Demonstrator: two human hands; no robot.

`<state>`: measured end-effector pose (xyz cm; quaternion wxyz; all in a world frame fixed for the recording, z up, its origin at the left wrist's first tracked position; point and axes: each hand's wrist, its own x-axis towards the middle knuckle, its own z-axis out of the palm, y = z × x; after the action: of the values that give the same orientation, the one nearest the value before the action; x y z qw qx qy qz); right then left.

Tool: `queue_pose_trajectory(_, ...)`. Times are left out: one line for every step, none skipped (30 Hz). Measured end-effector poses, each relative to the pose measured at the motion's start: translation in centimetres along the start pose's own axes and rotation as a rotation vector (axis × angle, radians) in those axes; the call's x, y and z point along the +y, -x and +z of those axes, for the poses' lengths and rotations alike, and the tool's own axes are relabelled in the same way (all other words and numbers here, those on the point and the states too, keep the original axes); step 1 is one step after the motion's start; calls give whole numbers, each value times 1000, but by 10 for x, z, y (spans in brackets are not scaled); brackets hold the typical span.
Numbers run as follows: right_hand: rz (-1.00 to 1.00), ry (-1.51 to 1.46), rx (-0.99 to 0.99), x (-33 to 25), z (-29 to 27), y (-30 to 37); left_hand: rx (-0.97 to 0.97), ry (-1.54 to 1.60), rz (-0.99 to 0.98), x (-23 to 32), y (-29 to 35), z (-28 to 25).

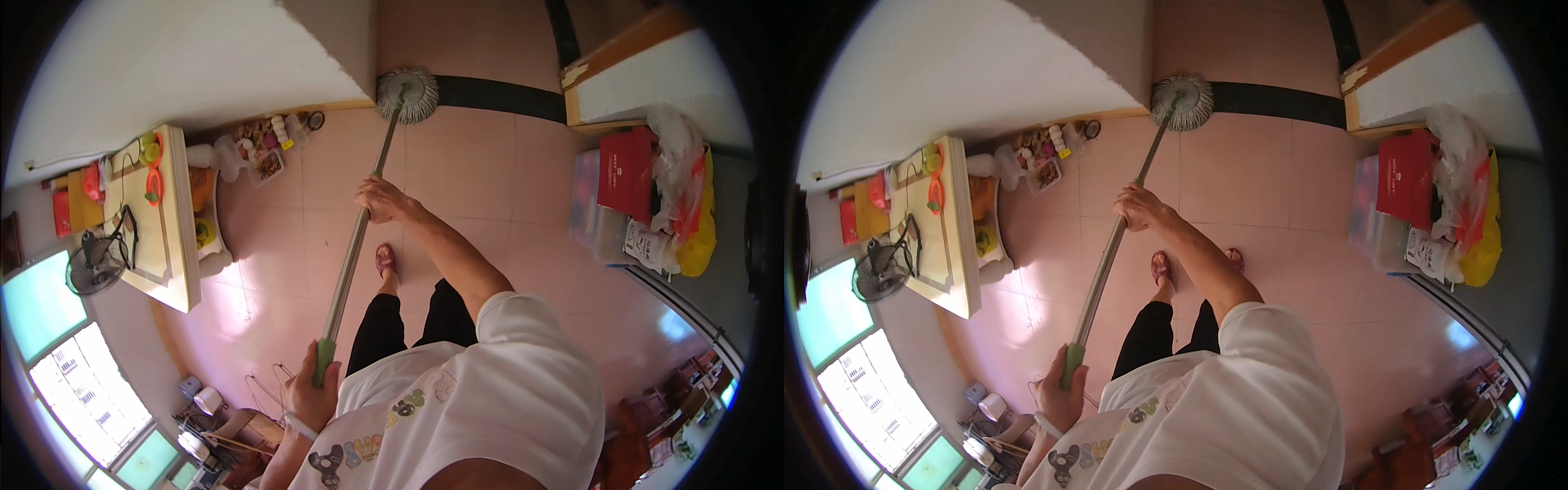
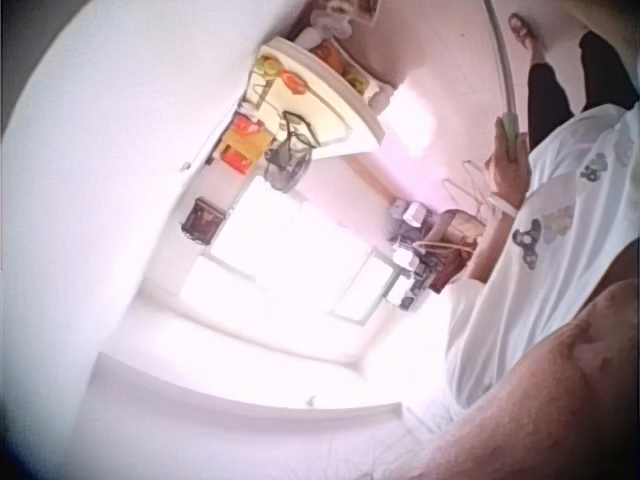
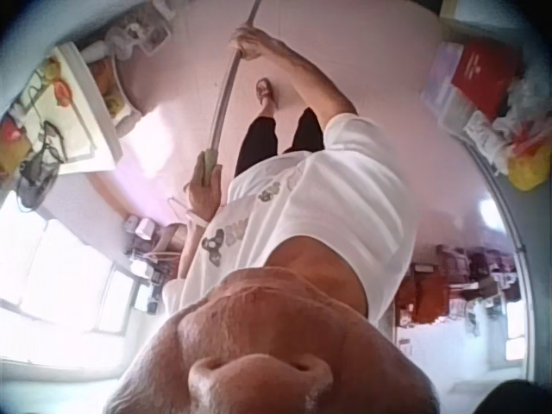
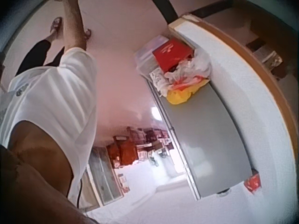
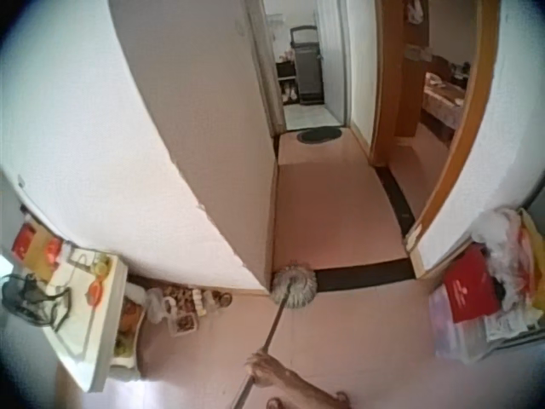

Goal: The person mops the floor of several rooms and doorways using a mop, then rinses the mop head under a faucet in a sink.

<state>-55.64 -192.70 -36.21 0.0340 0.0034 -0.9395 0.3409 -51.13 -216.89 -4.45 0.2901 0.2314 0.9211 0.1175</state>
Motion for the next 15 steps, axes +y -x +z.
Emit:
queue_pose_trajectory(-4, -3, 55, 12, -2, 8, 5, -13, 13, 9, -3, 11)
queue_pose_trajectory(28, 37, 92, 22, -4, 15, -27, 1, 24, 18, -6, 23)
queue_pose_trajectory(34, 39, 112, 34, -7, 24, -61, 14, 36, 27, -9, 35)
queue_pose_trajectory(52, 49, 164, 41, -12, 34, -62, 10, 71, 36, -8, 43)
queue_pose_trajectory(72, 60, 216, 49, -18, 45, -61, -6, 81, 46, -8, 53)
queue_pose_trajectory(79, 57, 233, 60, -26, 57, -34, 4, 175, 55, -8, 63)
queue_pose_trajectory(96, 33, 244, 67, -36, 72, -15, 16, 267, 62, -5, 71)
queue_pose_trajectory(114, 10, 255, 72, -44, 89, -26, -19, 326, 68, -3, 78)
queue_pose_trajectory(133, 13, 268, 78, -51, 109, -37, -27, 344, 78, -2, 84)
queue_pose_trajectory(171, 34, 299, 83, -57, 131, -79, -39, 362, 88, 0, 90)
queue_pose_trajectory(209, 57, 333, 89, -64, 150, -118, -51, 383, 97, 1, 95)
queue_pose_trajectory(254, 3, 346, 96, -66, 169, -128, -58, 406, 105, 5, 101)
queue_pose_trajectory(275, 12, 361, 101, -71, 186, -141, -89, 434, 111, 8, 108)
queue_pose_trajectory(327, 13, 333, 105, -74, 204, -161, -120, 464, 118, 10, 114)
queue_pose_trajectory(379, 13, 305, 109, -78, 221, -178, -126, 491, 128, 11, 118)
